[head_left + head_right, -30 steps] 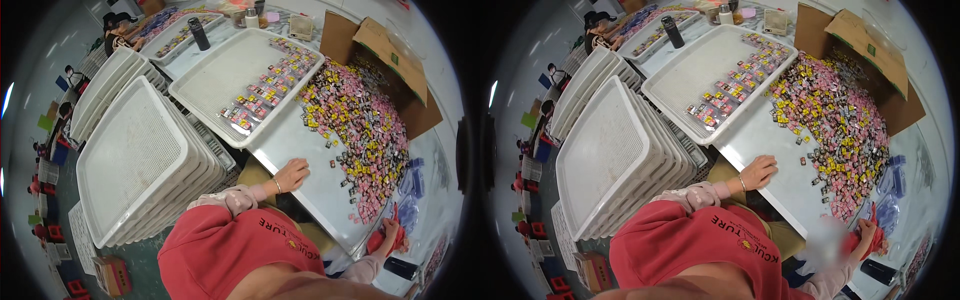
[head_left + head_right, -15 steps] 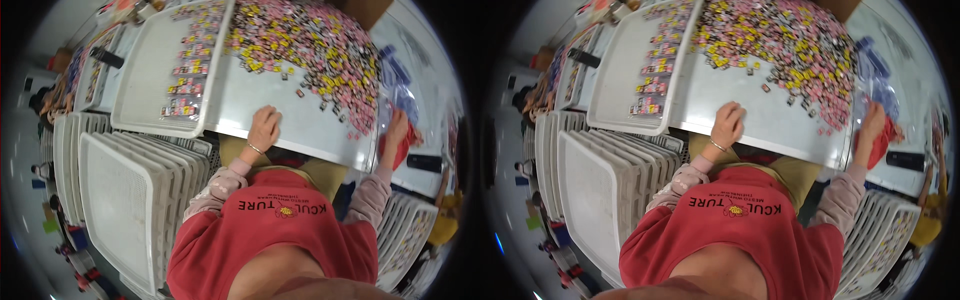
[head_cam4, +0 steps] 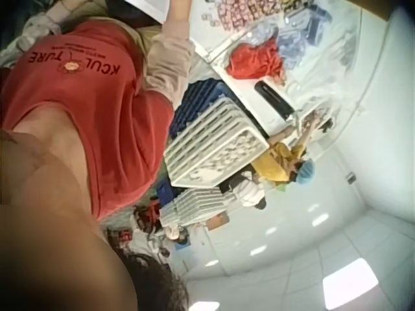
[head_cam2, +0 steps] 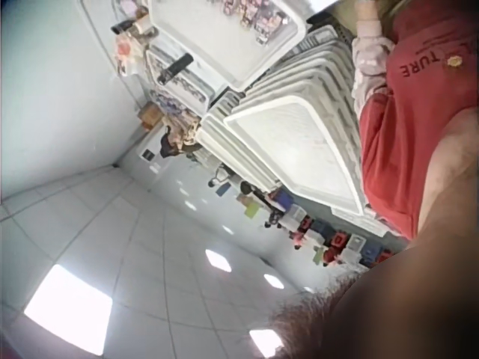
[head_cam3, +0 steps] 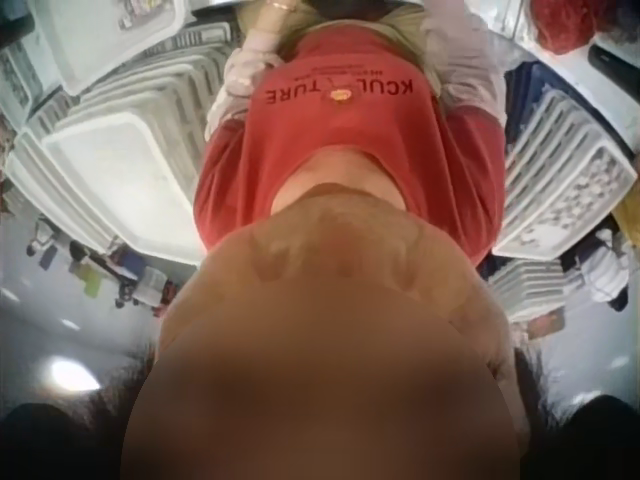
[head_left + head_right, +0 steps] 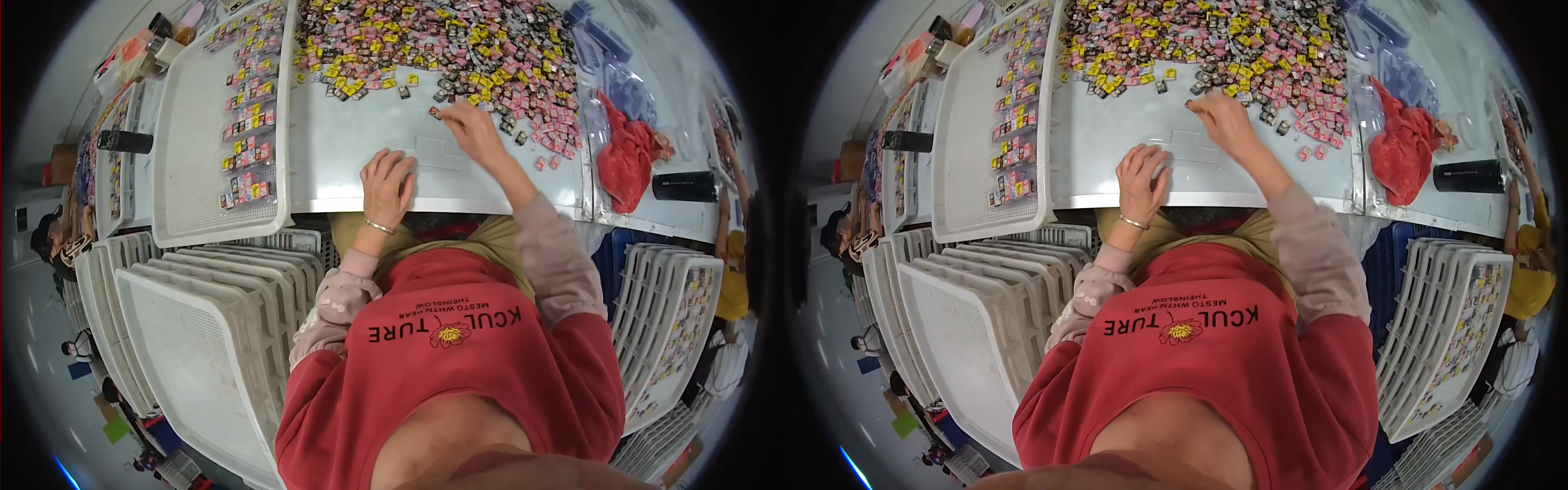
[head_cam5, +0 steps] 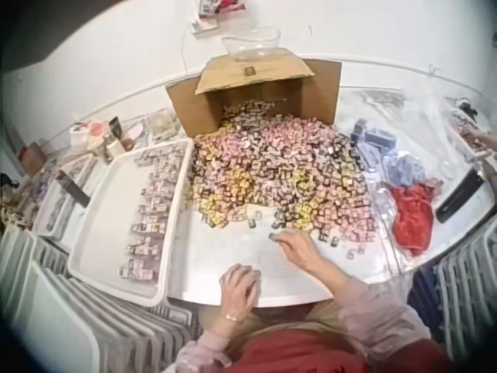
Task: Picking small colorful toy components from a pile and arranging them into specific slots on a plastic sorting tray.
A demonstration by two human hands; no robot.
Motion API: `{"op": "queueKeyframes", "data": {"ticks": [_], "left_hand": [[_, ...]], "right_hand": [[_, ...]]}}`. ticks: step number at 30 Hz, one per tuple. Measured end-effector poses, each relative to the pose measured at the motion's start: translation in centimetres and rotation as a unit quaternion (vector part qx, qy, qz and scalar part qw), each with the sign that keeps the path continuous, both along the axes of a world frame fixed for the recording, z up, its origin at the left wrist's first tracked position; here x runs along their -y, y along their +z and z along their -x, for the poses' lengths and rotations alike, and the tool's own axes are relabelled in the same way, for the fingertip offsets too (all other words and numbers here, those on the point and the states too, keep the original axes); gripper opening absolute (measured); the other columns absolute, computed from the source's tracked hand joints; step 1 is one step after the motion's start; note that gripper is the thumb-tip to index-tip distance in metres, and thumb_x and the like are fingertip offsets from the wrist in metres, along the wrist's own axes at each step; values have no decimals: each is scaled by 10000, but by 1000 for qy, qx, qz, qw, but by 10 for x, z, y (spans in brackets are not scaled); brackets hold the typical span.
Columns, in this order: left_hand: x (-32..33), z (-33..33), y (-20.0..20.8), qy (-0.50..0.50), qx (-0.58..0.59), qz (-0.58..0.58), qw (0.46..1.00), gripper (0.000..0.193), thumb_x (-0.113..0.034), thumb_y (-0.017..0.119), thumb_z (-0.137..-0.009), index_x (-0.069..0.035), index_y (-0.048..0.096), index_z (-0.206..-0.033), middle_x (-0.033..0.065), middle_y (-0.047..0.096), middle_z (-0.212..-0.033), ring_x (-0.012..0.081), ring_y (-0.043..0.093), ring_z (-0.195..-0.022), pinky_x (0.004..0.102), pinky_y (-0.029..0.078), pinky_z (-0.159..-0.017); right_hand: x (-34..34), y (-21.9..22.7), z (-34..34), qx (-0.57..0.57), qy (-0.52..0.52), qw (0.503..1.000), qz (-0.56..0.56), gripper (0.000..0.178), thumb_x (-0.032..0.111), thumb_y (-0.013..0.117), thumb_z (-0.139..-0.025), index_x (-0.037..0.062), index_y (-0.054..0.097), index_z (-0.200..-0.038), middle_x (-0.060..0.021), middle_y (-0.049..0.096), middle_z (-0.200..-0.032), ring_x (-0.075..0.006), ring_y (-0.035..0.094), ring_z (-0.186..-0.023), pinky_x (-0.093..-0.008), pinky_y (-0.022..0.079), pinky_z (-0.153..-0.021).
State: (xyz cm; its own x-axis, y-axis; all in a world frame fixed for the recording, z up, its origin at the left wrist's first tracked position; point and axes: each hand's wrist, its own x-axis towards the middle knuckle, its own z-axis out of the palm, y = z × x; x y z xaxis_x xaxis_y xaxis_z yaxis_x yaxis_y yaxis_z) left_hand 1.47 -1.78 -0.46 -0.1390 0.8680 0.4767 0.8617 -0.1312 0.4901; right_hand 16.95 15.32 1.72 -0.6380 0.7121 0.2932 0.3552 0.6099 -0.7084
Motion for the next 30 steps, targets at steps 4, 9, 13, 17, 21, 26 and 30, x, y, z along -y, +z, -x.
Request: {"op": "queueKeyframes", "data": {"ticks": [4,9,13,17,21,26,30], "left_hand": [[-5,0,1,13,-9,-10,1000,288,-101,691,-764,-88,650,-1049,80,592,-1147,302,505,-1150,406,372,-942],[-4,-1,0,30,14,-10,999,291,-101,704,-756,-76,655,-1042,94,596,-1128,298,523,-1112,393,384,-928],[-6,7,-3,39,88,-31,995,299,-78,706,-752,-40,655,-1044,124,596,-1115,308,550,-1040,379,440,-872],[-7,21,5,12,83,-14,996,286,-51,710,-736,-16,653,-1014,138,606,-1095,317,571,-963,376,472,-830],[-5,21,-1,-8,71,-7,997,215,-43,710,-732,-18,665,-941,127,628,-1039,308,578,-943,372,469,-815],[-9,13,-7,12,83,-27,996,179,-36,714,-730,-22,669,-903,117,637,-998,296,593,-913,369,473,-791],[-10,14,-8,17,89,-45,995,181,-31,723,-722,-23,667,-894,118,638,-988,291,606,-890,367,478,-782]], "right_hand": [[-30,-9,17,70,34,991,-114,228,50,624,-806,32,639,-1033,-155,588,-939,-337,584,-884,-415,469,-773],[-47,-13,19,157,123,978,-66,219,67,644,-788,20,628,-1001,-156,559,-917,-352,576,-877,-428,472,-763],[-46,-19,13,161,119,975,-93,220,83,663,-767,15,624,-973,-151,579,-890,-355,582,-867,-427,480,-751],[-36,4,8,91,81,992,-29,213,110,695,-738,31,640,-928,-131,606,-833,-295,618,-768,-387,506,-694],[14,20,16,54,88,992,75,199,137,717,-721,46,654,-887,-113,625,-840,-261,638,-745,-379,510,-691],[47,-10,34,60,67,996,11,189,148,728,-728,59,668,-883,-116,608,-825,-327,615,-791,-426,495,-693],[50,-17,34,31,64,997,25,176,144,725,-732,64,675,-880,-119,599,-807,-329,614,-785,-421,493,-688]]}}
